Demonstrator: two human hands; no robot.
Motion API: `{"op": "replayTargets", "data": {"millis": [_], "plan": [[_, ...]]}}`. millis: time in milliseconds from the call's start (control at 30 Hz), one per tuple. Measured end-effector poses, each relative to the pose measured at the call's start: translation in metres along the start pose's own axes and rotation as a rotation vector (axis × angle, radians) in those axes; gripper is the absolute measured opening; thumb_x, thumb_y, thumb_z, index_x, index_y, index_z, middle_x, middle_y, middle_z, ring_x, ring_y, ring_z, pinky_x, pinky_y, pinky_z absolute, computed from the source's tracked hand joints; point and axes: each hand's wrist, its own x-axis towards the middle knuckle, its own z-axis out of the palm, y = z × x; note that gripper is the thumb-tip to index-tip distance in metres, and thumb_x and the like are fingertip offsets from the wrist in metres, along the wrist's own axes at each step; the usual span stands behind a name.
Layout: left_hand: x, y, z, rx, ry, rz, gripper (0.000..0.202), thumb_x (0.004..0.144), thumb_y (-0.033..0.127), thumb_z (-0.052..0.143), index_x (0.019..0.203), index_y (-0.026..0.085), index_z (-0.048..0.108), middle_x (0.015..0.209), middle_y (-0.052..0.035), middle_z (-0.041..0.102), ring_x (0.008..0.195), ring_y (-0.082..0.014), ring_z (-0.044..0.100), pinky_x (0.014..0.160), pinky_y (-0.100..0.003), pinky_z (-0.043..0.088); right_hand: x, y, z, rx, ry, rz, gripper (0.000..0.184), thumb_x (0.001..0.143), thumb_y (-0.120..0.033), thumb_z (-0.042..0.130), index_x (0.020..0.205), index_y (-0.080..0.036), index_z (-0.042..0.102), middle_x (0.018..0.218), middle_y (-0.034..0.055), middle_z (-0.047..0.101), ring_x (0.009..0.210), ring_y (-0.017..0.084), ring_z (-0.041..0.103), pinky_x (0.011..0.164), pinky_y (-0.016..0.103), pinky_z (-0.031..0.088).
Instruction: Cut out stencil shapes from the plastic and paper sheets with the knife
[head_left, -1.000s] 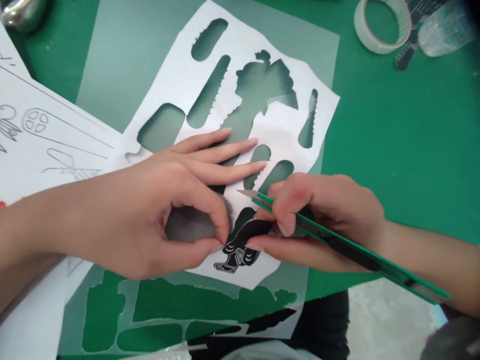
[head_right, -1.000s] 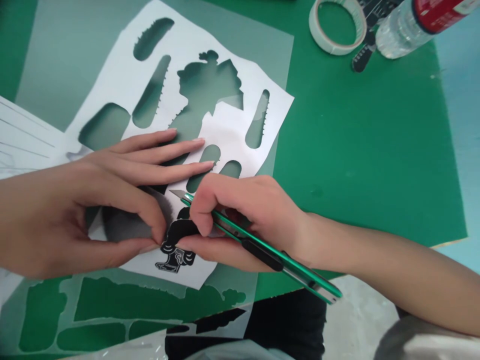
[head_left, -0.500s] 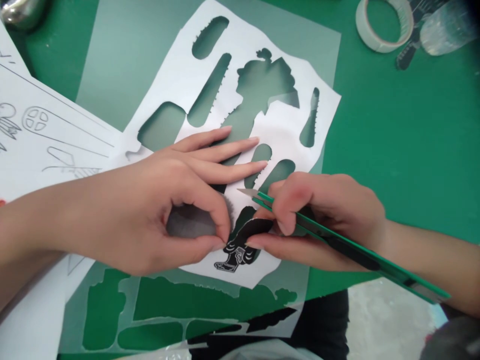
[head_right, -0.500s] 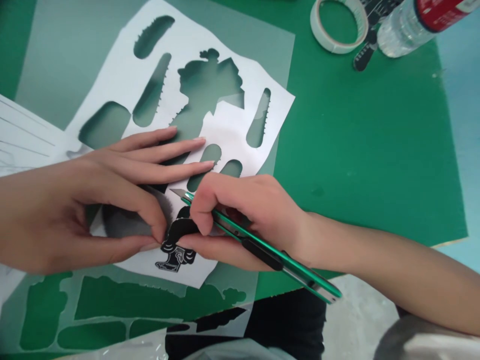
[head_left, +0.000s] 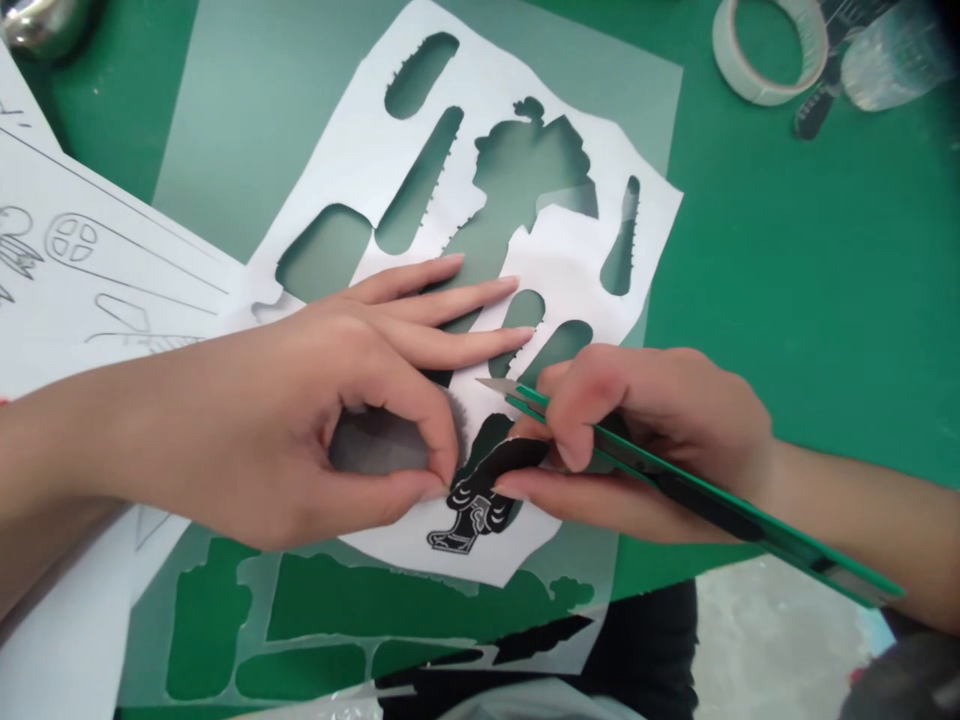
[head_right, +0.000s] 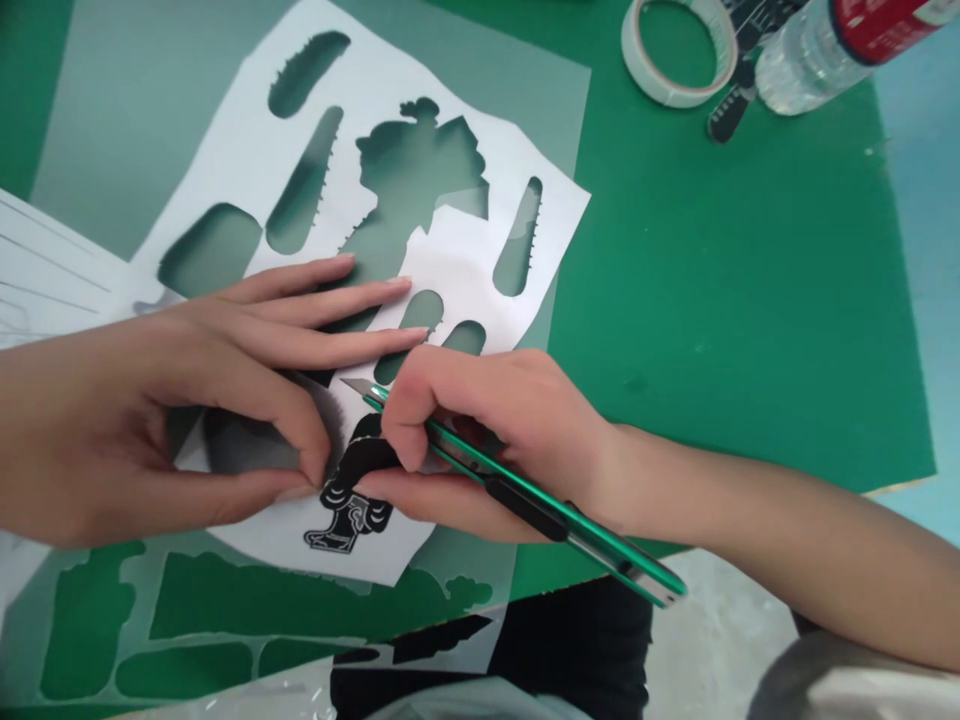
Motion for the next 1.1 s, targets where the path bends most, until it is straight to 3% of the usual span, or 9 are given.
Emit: {"op": "replayTargets", "data": {"millis": [133,333,667,733,800,833,933,1000,1100], "plan": [[0.000,-0.002,-0.002,0.007,-0.014,0.041,0.033,0.113,0.032,0.059,0.095,0.033,0.087,0.179,0.0242,0.057,0.185,-0.0249,0.027,0.155,-0.039,0.007,0.000,-0.001,0.000,-0.012,0.005,0.000,0.041,0.106,-0.024,0.091,0.096,-0.028,0.051,0.082,-0.0104,0.077,0.064,0.006,0.073,0.059,0.019,0.052],[-0.001,-0.006,0.001,-0.019,0.015,0.069,0.027,0.114,0.037,0.066,0.098,0.029,0.087,0.165,0.0196,0.069,0.182,-0.0355,0.036,0.151,-0.070,0.013,-0.001,-0.001,0.002,-0.058,0.020,-0.007,0.037,0.115,-0.031,0.082,0.096,-0.028,0.050,0.080,-0.0127,0.071,0.065,0.003,0.072,0.061,0.015,0.052],[0.002,-0.004,0.000,-0.115,0.026,0.053,0.015,0.106,0.025,0.076,0.096,0.031,0.085,0.161,0.0099,0.075,0.181,-0.0314,0.040,0.153,-0.071,0.008,0.001,0.001,0.002,-0.033,0.006,-0.014,0.037,0.110,-0.025,0.086,0.096,-0.028,0.052,0.079,-0.0105,0.071,0.061,0.006,0.065,0.060,0.019,0.051],[0.003,-0.005,0.001,-0.196,0.099,0.044,0.013,0.103,0.018,0.075,0.098,0.028,0.082,0.157,0.0050,0.080,0.176,-0.0317,0.051,0.154,-0.067,0.017,0.001,0.005,0.003,-0.047,0.010,-0.047,0.036,0.107,-0.022,0.087,0.095,-0.028,0.054,0.078,-0.0102,0.067,0.059,0.007,0.058,0.059,0.019,0.049],[0.005,-0.002,0.002,-0.308,0.309,0.061,0.016,0.099,0.010,0.070,0.094,0.024,0.076,0.148,-0.0032,0.086,0.159,-0.0305,0.070,0.147,-0.056,0.042,0.000,0.010,0.005,-0.076,0.040,-0.107,0.033,0.104,-0.019,0.087,0.095,-0.027,0.057,0.077,-0.0102,0.066,0.059,0.007,0.055,0.060,0.019,0.047],[0.007,0.003,0.000,-0.316,0.413,0.085,0.016,0.102,0.012,0.064,0.092,0.024,0.070,0.139,-0.0064,0.089,0.147,-0.0291,0.079,0.132,-0.050,0.060,-0.001,0.012,0.006,-0.084,0.044,-0.126,0.031,0.102,-0.018,0.087,0.096,-0.027,0.058,0.077,-0.0102,0.067,0.058,0.007,0.055,0.059,0.019,0.045],[0.008,0.034,-0.018,-0.191,0.732,0.128,0.032,0.115,0.024,0.052,0.083,0.025,0.055,0.096,-0.0023,0.088,0.102,-0.0203,0.087,0.108,-0.043,0.069,-0.001,0.021,0.013,-0.115,0.085,-0.135,0.025,0.098,-0.018,0.084,0.097,-0.027,0.061,0.075,-0.0106,0.067,0.054,0.006,0.049,0.055,0.019,0.039],[0.004,0.068,-0.043,-0.049,0.871,0.130,0.045,0.118,0.033,0.053,0.074,0.024,0.050,0.069,0.0033,0.068,0.069,-0.0130,0.070,0.080,-0.033,0.062,-0.002,0.028,0.018,-0.148,0.105,-0.173,0.022,0.101,-0.022,0.082,0.095,-0.026,0.062,0.072,-0.0091,0.066,0.054,0.007,0.050,0.055,0.020,0.039],[-0.022,0.126,-0.090,0.170,0.910,-0.021,0.055,0.117,0.037,0.062,0.064,0.021,0.055,0.062,0.0038,0.054,0.058,-0.0077,0.051,0.060,-0.026,0.037,-0.004,0.038,0.021,-0.179,0.145,-0.198,0.021,0.104,-0.032,0.083,0.098,-0.025,0.065,0.079,-0.0044,0.074,0.057,0.009,0.056,0.058,0.022,0.045]]}}
